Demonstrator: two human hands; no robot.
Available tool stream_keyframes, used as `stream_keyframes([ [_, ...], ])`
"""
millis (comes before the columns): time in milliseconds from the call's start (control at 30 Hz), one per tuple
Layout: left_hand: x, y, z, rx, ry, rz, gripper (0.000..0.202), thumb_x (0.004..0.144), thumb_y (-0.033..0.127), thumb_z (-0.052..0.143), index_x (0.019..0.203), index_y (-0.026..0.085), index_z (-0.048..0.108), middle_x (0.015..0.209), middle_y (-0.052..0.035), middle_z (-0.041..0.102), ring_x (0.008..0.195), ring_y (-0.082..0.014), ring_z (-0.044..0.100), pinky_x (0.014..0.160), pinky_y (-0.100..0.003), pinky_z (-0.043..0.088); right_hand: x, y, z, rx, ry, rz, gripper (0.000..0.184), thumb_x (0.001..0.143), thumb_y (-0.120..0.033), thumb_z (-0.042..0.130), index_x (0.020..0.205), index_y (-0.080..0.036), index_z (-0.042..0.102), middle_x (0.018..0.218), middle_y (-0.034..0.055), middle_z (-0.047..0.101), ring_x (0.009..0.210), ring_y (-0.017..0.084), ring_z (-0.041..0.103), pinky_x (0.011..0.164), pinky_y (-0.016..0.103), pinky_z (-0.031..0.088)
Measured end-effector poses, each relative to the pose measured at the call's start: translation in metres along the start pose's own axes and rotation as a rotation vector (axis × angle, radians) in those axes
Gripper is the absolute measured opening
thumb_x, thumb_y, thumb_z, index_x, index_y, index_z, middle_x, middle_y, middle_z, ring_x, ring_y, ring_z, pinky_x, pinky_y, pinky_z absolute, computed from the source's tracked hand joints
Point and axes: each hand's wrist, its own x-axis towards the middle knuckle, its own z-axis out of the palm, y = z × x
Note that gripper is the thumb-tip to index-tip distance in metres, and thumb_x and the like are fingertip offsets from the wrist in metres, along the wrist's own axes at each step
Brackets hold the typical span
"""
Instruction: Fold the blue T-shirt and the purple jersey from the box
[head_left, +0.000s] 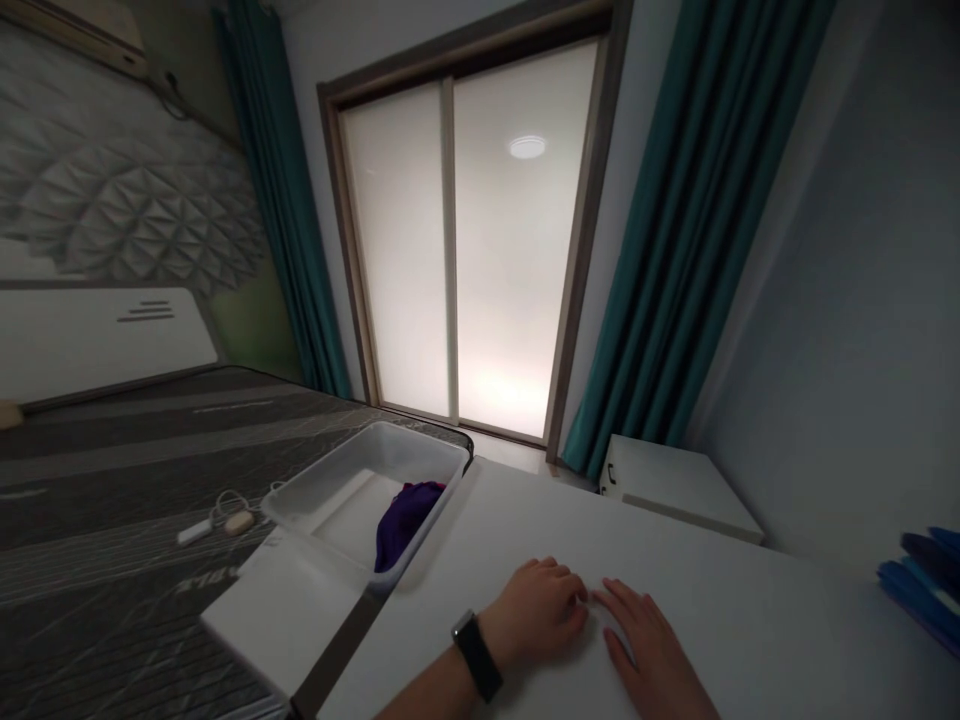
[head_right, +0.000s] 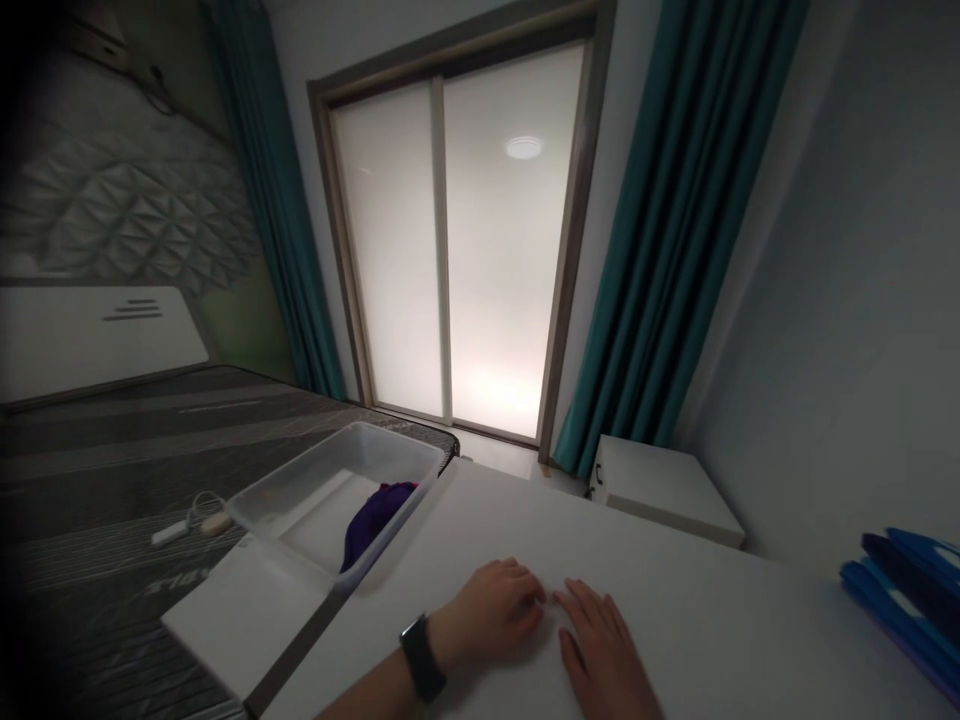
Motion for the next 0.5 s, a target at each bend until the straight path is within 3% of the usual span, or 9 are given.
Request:
stream_keyframes([
  [100, -0.023, -0.001, -0.021, 0.002, -0.021, -0.004, 0.018, 0.090, 0.030, 0.054, 0.102, 0.023, 0.064, 0.096, -0.0021, 0.071, 0.092, -0.0198, 0.064, 0.084, -0.031, 0.047, 0.007, -0.013, 0.008, 0.013, 0.032, -0.052, 0.040, 0.094, -0.036, 0.044, 0.129, -0.027, 0.060, 0.135, 0.0079, 0.059, 0.125, 0.026, 0.054, 0.107, 0.050, 0.041],
  [300, -0.077, -0.013, -0.091, -0.039, 0.055, -0.023, 0.017, 0.092, 0.026, 0.049, 0.099, 0.024, 0.064, 0.090, -0.0031, 0.070, 0.088, -0.0198, 0.062, 0.084, -0.031, 0.045, 0.042, -0.062, 0.004, 0.156, -0.054, -0.038, 0.037, 0.091, -0.032, 0.046, 0.123, -0.026, 0.063, 0.131, 0.0084, 0.061, 0.125, 0.027, 0.054, 0.110, 0.055, 0.034],
  [400, -0.095, -0.039, -0.118, -0.035, 0.088, -0.034, 0.018, 0.092, 0.023, 0.046, 0.094, 0.023, 0.064, 0.085, -0.0028, 0.068, 0.084, -0.0186, 0.061, 0.080, -0.029, 0.044, 0.067, -0.097, -0.001, 0.271, -0.094, -0.027, 0.031, 0.092, -0.028, 0.044, 0.114, -0.025, 0.067, 0.125, 0.0080, 0.064, 0.121, 0.026, 0.056, 0.112, 0.054, 0.032],
  [500, -0.107, -0.080, -0.136, 0.066, 0.085, -0.136, 0.014, 0.089, 0.024, 0.049, 0.091, 0.022, 0.063, 0.082, -0.0027, 0.067, 0.082, -0.0195, 0.061, 0.076, -0.029, 0.044, 0.090, -0.130, 0.002, 0.379, -0.103, -0.029, 0.031, 0.091, -0.023, 0.043, 0.109, -0.025, 0.067, 0.115, 0.0076, 0.067, 0.113, 0.025, 0.060, 0.112, 0.053, 0.033],
])
